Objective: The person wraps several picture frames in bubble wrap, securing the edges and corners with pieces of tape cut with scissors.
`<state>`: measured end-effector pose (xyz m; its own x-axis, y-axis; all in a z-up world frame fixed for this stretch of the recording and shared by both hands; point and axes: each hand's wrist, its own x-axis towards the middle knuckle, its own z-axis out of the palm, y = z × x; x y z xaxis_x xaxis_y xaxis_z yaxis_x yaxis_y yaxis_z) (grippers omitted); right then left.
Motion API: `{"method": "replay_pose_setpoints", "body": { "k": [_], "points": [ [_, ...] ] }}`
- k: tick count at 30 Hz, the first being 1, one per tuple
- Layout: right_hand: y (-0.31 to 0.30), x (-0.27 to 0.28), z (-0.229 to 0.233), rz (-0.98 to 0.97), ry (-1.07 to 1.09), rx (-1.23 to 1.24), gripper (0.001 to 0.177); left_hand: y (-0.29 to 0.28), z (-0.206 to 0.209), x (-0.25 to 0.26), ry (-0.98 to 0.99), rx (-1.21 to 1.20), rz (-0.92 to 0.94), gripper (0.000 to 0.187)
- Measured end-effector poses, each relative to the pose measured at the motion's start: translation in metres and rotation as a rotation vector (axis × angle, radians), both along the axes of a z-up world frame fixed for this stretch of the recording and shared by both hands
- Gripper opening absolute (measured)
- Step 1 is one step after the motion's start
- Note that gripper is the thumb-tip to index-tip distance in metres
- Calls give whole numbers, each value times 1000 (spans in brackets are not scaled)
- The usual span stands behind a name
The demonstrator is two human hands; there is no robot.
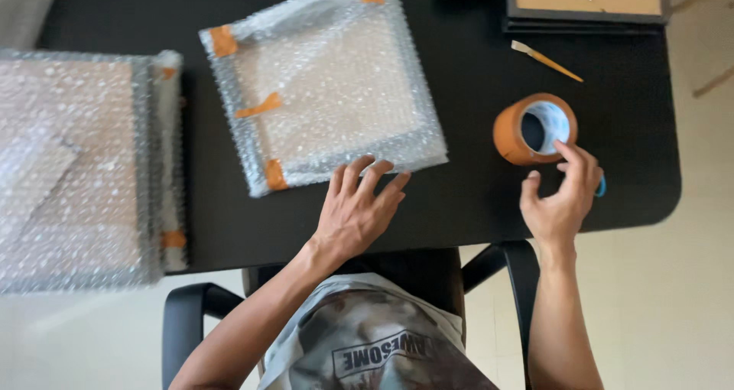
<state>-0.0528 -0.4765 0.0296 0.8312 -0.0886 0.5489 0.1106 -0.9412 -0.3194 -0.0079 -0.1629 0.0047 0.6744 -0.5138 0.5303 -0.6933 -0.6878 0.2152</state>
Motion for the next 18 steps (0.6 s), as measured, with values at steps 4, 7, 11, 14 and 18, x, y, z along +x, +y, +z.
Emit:
{"method": "replay_pose_setpoints", "body": {
  "k": [4,7,11,14,18],
  "points": [
    [-22,6,-7,-27,21,-131,67,-66,-19,13,-40,-155,-123,32],
    [-31,8,-15,-68,116,-161,40,-101,-20,23,87,-200,-204,31],
    [-25,2,-20,-41,106,1,29,-122,5,36,357,-360,-169,50],
    [-5,-7,-13,-52,71,255,32,-125,22,37,449,-465,-183,59],
    [15,-14,-16,-52,92,514,29,-125,28,36,464,-533,-215,43]
  ]
}}
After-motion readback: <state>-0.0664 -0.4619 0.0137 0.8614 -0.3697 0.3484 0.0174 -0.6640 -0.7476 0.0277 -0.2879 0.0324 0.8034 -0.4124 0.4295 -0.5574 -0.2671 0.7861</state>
